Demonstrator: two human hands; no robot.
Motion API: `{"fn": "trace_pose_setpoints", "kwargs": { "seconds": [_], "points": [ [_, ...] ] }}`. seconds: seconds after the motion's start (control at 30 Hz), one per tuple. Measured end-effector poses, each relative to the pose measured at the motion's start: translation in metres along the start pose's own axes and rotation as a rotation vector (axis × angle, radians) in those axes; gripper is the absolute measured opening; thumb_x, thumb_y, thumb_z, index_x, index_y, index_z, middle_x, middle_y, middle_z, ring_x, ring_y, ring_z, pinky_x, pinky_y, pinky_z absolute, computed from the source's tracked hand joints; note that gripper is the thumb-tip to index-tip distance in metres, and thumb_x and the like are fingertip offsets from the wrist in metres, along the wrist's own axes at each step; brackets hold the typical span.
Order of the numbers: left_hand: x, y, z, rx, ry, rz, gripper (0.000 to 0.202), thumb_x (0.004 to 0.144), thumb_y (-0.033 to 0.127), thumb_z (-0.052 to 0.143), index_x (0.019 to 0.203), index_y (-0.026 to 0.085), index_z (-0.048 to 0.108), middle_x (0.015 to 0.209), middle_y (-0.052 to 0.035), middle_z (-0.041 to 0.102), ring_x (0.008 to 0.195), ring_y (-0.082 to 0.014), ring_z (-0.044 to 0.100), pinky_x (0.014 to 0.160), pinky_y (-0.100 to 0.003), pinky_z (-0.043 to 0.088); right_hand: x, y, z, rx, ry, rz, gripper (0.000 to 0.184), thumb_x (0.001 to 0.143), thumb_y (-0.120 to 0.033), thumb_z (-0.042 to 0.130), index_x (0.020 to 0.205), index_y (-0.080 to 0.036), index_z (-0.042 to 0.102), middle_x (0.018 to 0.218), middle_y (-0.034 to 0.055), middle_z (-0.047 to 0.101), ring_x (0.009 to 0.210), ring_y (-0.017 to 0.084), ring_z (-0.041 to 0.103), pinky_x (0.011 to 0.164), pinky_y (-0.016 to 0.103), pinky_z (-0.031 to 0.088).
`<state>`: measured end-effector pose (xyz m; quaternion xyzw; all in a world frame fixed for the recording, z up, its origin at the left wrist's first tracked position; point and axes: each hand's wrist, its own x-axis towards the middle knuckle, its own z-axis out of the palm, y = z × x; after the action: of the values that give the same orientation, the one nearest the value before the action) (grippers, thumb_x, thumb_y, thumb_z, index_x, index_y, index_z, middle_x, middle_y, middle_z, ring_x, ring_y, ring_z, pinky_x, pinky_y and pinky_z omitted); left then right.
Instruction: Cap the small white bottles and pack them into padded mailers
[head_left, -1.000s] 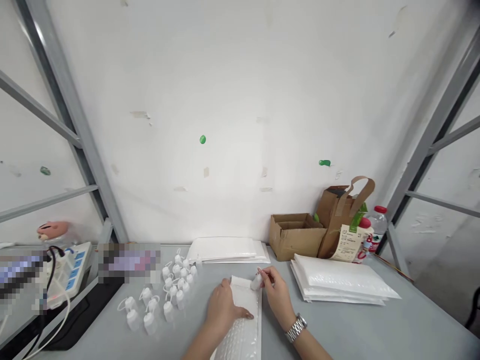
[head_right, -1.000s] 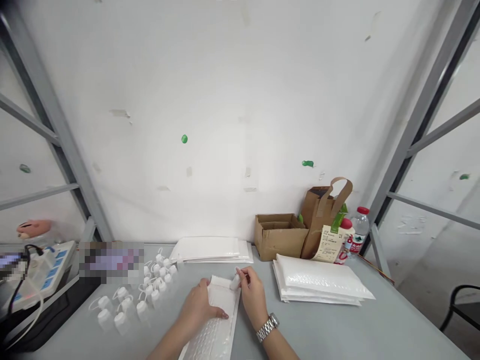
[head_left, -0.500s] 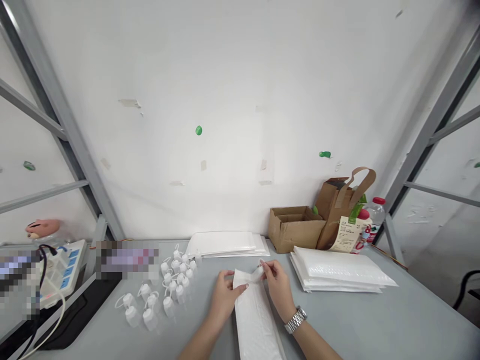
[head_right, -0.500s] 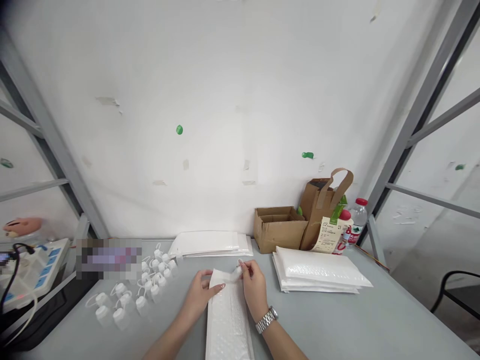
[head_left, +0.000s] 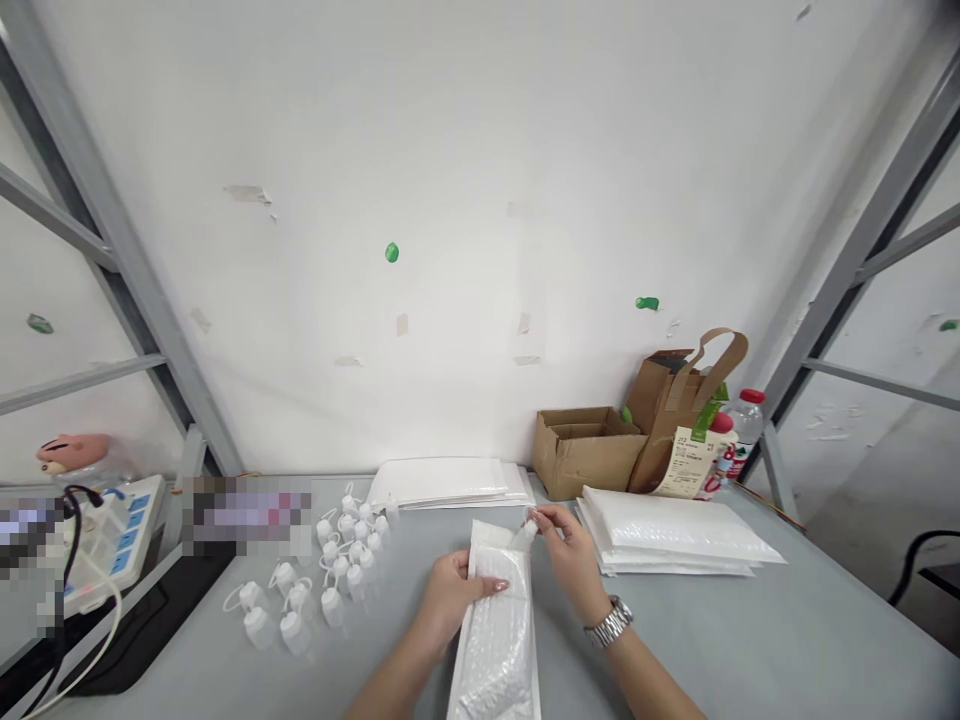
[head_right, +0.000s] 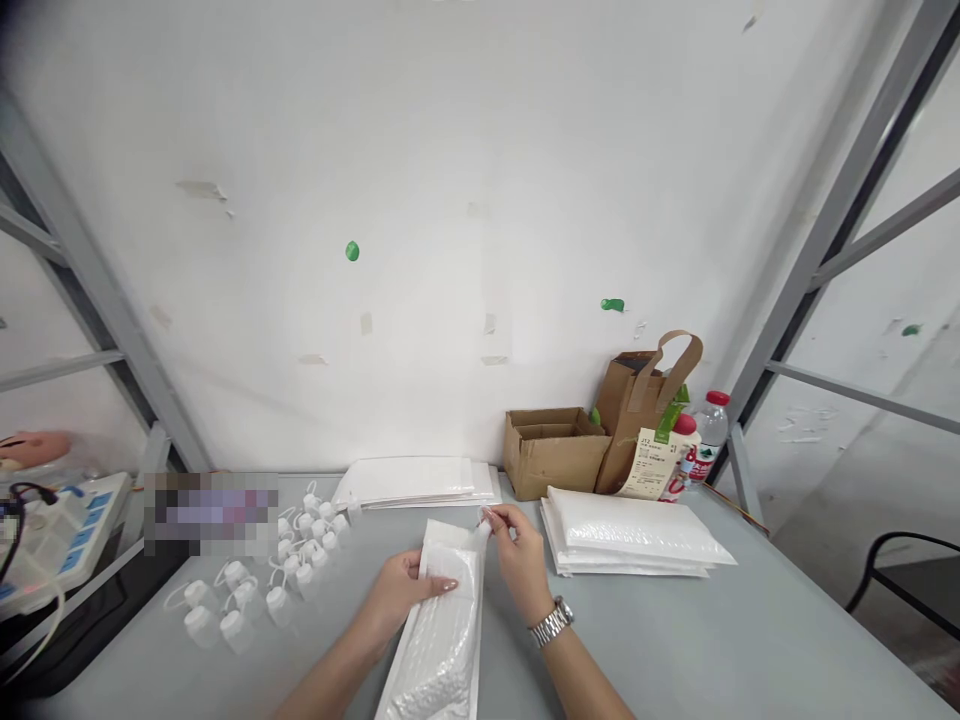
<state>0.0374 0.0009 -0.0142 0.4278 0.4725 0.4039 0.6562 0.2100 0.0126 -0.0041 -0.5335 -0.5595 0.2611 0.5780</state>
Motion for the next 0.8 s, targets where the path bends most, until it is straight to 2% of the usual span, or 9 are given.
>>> {"fn": "trace_pose_setpoints", "kwargs": {
  "seconds": [0.1,0.17,0.27,0.37,0.47,0.57,0.63,0.7,0.8],
  "points": [
    [0.004,-0.001,-0.002,0.022,-0.039,0.027,0.047,0.038,0.044,0.081,0.069,0.01,0.069,0.063,-0.004,0.067,0.058,-0.0174,0.058,0.059,-0.028,0.042,0.006,0.001,-0.002,0.028,-0.145,0.06,0.033,0.072,-0.052,0.058,0.068,-0.02,0.064,0.072,0.005,0.068,0.071,0.021,0.06,0.068,0.031,0.045],
    [0.006,-0.003,-0.002,0.031,-0.037,0.054,0.05,0.044,0.054,0.075,0.066,0.01,0.068,0.057,-0.0022,0.064,0.055,-0.0152,0.054,0.056,-0.026,0.039,0.007,0.004,0.0,0.056,-0.204,0.1,0.031,0.069,-0.05,0.061,0.072,-0.02,0.064,0.066,0.0034,0.068,0.065,0.02,0.06,0.063,0.03,0.045],
    [0.008,-0.005,-0.002,0.045,-0.003,0.088,0.054,0.052,0.064,0.065,0.062,0.011,0.065,0.051,0.0006,0.057,0.051,-0.0125,0.047,0.053,-0.025,0.033,0.005,0.009,0.004,0.09,-0.242,0.179,0.03,0.067,-0.047,0.063,0.076,-0.019,0.06,0.051,-0.0022,0.062,0.048,0.015,0.052,0.049,0.026,0.04],
    [0.006,-0.004,-0.004,0.049,0.069,0.135,0.053,0.056,0.066,0.061,0.062,0.013,0.063,0.05,0.003,0.052,0.051,-0.0114,0.043,0.052,-0.024,0.031,0.002,0.011,0.008,0.05,-0.258,0.196,0.028,0.066,-0.045,0.065,0.063,-0.019,0.054,0.048,-0.0049,0.055,0.047,0.012,0.047,0.048,0.024,0.034],
    [0.005,-0.002,-0.004,0.058,0.127,0.171,0.053,0.058,0.066,0.059,0.062,0.014,0.062,0.052,0.0029,0.052,0.054,-0.013,0.045,0.055,-0.025,0.033,-0.001,0.01,0.01,-0.057,-0.32,0.128,0.04,0.071,-0.052,0.057,0.05,-0.019,0.048,0.046,-0.0055,0.046,0.049,0.012,0.043,0.051,0.025,0.033],
    [0.006,-0.004,-0.003,0.048,0.128,0.165,0.054,0.057,0.067,0.059,0.065,0.013,0.064,0.055,0.0014,0.056,0.06,-0.0159,0.05,0.06,-0.027,0.037,-0.001,0.009,0.01,-0.15,-0.385,0.051,0.052,0.075,-0.058,0.049,0.041,-0.02,0.044,0.045,-0.0042,0.041,0.053,0.014,0.042,0.058,0.027,0.035],
    [0.007,-0.007,-0.002,0.017,0.135,0.139,0.057,0.053,0.069,0.06,0.064,0.013,0.064,0.056,0.0004,0.058,0.062,-0.0171,0.052,0.062,-0.027,0.038,-0.001,0.006,0.01,-0.232,-0.351,-0.033,0.052,0.077,-0.058,0.048,0.043,-0.02,0.049,0.052,-0.0011,0.048,0.059,0.016,0.046,0.063,0.03,0.037],
    [0.008,-0.009,-0.001,-0.017,0.145,0.102,0.06,0.051,0.072,0.06,0.064,0.013,0.063,0.056,-0.0008,0.058,0.062,-0.0183,0.054,0.062,-0.028,0.039,0.0,-0.002,0.011,-0.339,-0.256,-0.134,0.047,0.079,-0.057,0.049,0.049,-0.021,0.057,0.062,0.0024,0.054,0.066,0.019,0.05,0.067,0.031,0.037],
    [0.005,-0.012,0.001,-0.055,0.125,0.045,0.06,0.055,0.072,0.056,0.069,0.013,0.063,0.061,-0.0035,0.062,0.067,-0.0208,0.058,0.065,-0.03,0.042,0.004,-0.022,0.021,-0.448,-0.166,-0.265,0.039,0.084,-0.05,0.046,0.065,-0.022,0.065,0.07,0.0045,0.057,0.072,0.021,0.052,0.072,0.034,0.036]
  ]
}}
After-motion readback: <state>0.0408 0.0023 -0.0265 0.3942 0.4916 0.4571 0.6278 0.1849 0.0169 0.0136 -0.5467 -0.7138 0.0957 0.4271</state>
